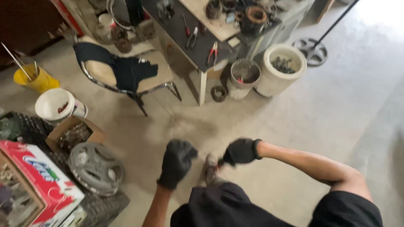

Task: Disassembling an electrical motor component to extract copper wire using pliers and a screwdriver

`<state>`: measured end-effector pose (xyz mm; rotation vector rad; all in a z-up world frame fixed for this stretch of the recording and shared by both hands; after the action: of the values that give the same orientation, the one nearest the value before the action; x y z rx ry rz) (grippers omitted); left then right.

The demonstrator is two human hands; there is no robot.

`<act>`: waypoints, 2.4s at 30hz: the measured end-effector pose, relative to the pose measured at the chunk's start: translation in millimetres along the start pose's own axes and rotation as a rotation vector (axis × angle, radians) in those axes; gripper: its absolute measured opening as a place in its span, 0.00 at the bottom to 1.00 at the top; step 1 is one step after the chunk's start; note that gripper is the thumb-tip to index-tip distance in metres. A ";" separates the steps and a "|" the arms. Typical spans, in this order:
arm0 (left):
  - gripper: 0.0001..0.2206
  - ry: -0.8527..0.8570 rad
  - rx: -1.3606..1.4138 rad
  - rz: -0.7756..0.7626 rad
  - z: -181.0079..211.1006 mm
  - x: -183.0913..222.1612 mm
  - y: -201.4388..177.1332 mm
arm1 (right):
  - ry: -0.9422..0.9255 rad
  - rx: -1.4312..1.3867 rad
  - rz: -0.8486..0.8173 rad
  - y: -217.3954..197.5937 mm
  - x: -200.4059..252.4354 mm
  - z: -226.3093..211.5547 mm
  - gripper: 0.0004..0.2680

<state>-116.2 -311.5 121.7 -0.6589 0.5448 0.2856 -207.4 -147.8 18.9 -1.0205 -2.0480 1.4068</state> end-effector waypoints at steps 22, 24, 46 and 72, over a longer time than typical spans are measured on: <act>0.12 -0.091 0.399 -0.006 -147.6 -178.3 42.3 | 0.597 -0.227 0.302 -167.4 64.4 240.8 0.12; 0.18 -0.198 0.532 -0.050 -183.8 -174.6 53.6 | 0.128 -0.701 0.078 -142.4 51.4 215.8 0.11; 0.13 -0.002 0.289 -0.160 -374.5 -332.4 -83.4 | 1.159 -0.495 0.083 -246.5 -21.1 474.0 0.13; 0.10 0.002 0.285 -0.184 -572.8 -503.2 -76.0 | 1.421 -0.274 0.497 -284.0 47.2 653.7 0.12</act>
<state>-720.0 -779.8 65.3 -0.4293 0.5111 0.0322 -793.7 -555.5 33.0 -1.9285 -0.9040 0.2162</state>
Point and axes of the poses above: each hand's wrist, its own x-axis away from the middle knuckle, its own y-axis out of the palm, z = x × y, the point moved 8 cm from there along -x, towards the middle knuckle, and after that the axes turned 15 degrees about x, right-handed, at the moved point
